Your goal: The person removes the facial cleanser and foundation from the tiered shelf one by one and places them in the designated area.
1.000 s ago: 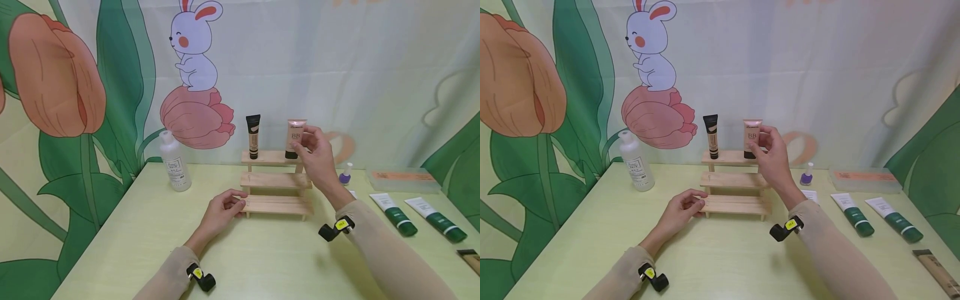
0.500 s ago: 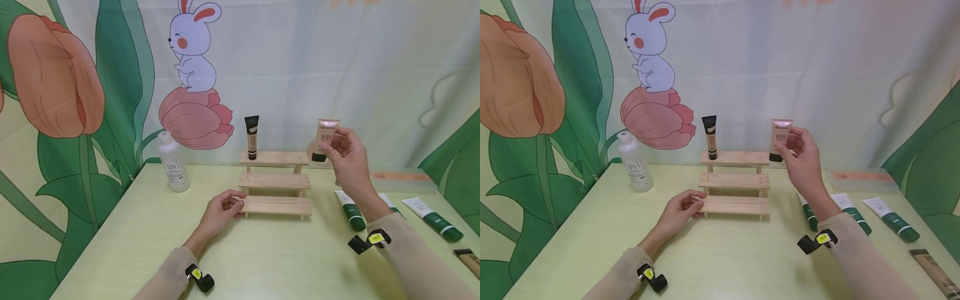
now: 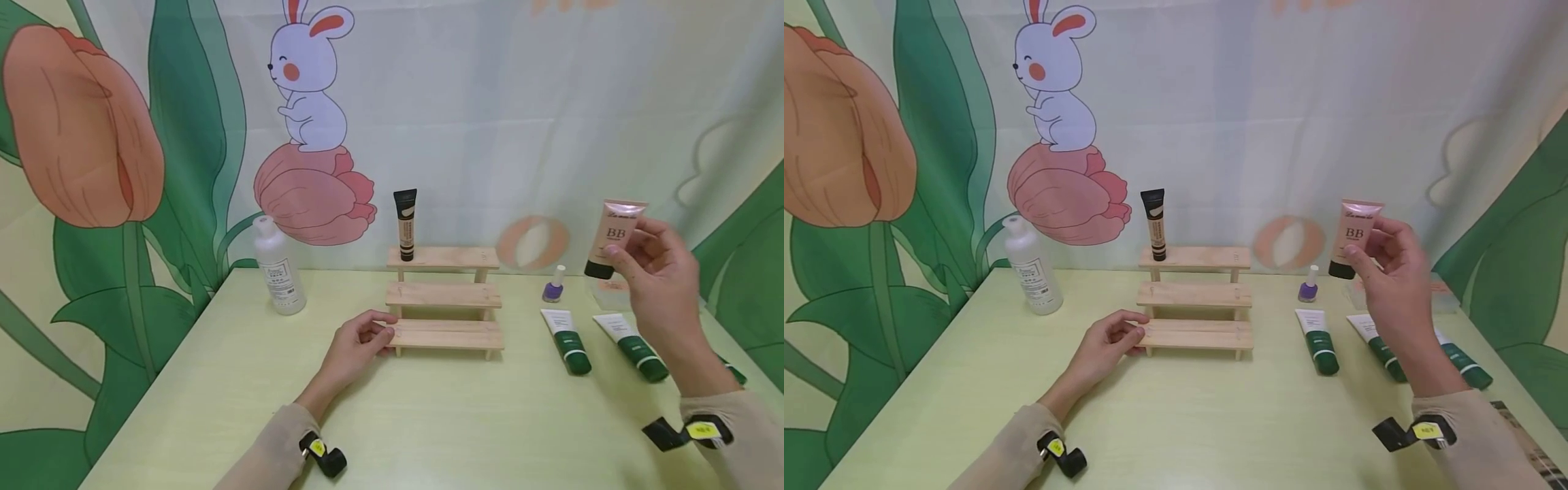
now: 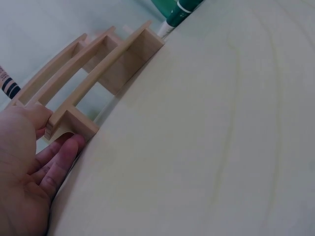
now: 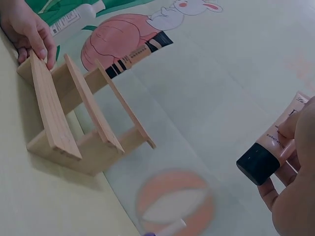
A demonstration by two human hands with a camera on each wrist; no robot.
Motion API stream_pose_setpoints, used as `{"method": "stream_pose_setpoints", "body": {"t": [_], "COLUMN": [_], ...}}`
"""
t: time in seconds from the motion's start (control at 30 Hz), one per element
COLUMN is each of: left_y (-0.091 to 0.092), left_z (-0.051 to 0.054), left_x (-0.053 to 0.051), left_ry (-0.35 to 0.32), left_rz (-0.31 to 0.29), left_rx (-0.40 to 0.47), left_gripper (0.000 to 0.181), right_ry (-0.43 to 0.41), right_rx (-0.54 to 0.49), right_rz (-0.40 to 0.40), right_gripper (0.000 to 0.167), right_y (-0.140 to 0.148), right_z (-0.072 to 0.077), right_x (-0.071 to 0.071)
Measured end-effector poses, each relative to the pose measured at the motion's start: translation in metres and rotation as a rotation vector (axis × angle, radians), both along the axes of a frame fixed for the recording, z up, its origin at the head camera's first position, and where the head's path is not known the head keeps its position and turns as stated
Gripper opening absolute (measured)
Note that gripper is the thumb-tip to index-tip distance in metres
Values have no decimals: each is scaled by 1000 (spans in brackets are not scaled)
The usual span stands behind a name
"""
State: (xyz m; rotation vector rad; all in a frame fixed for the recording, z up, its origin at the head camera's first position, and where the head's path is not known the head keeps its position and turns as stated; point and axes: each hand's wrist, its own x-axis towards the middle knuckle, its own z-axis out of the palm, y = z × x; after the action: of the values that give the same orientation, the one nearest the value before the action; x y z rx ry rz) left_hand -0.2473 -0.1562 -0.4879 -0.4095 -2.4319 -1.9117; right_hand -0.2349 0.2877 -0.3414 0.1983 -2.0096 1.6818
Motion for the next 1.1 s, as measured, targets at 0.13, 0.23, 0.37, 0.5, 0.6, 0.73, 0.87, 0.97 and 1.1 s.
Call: {"method": "stream_pose_setpoints", "body": {"t": [0.13,0.23,0.37,0.5,0.6,0.73,0.87,0.97,1.1], "left_y": [0,0,1,1,1,1,1,0,0], "left_z": [1,2,3,3,2,3,3,3,3], "left_x": [0,1,0,0,0,0,0,1,2], "left_ry": [-14,-17,-19,-6,1,-13,-17,-8,-1], "left_rz": [10,11,8,3,-2,0,5,1,-2], "left_rx": [0,-5,-10,-9,-8,-6,-6,-3,2], "left_gripper": [20,21,21,21,21,21,21,21,21], "right_ry": [55,99,107,2,-83,-116,-106,-104,-121], "right_rx": [-82,-138,-159,16,121,138,62,-20,-10], "right_rz": [-23,-39,-87,-248,-340,-368,-357,-355,-346], "right_gripper": [50,49,49,49,49,49,47,48,51], "right_y": [17,28,40,49,56,64,72,77,82], "right_z": [-2,-5,-10,-17,-26,-43,-61,-73,-90], "right_x": [10,18,30,43,51,60,68,75,86]}}
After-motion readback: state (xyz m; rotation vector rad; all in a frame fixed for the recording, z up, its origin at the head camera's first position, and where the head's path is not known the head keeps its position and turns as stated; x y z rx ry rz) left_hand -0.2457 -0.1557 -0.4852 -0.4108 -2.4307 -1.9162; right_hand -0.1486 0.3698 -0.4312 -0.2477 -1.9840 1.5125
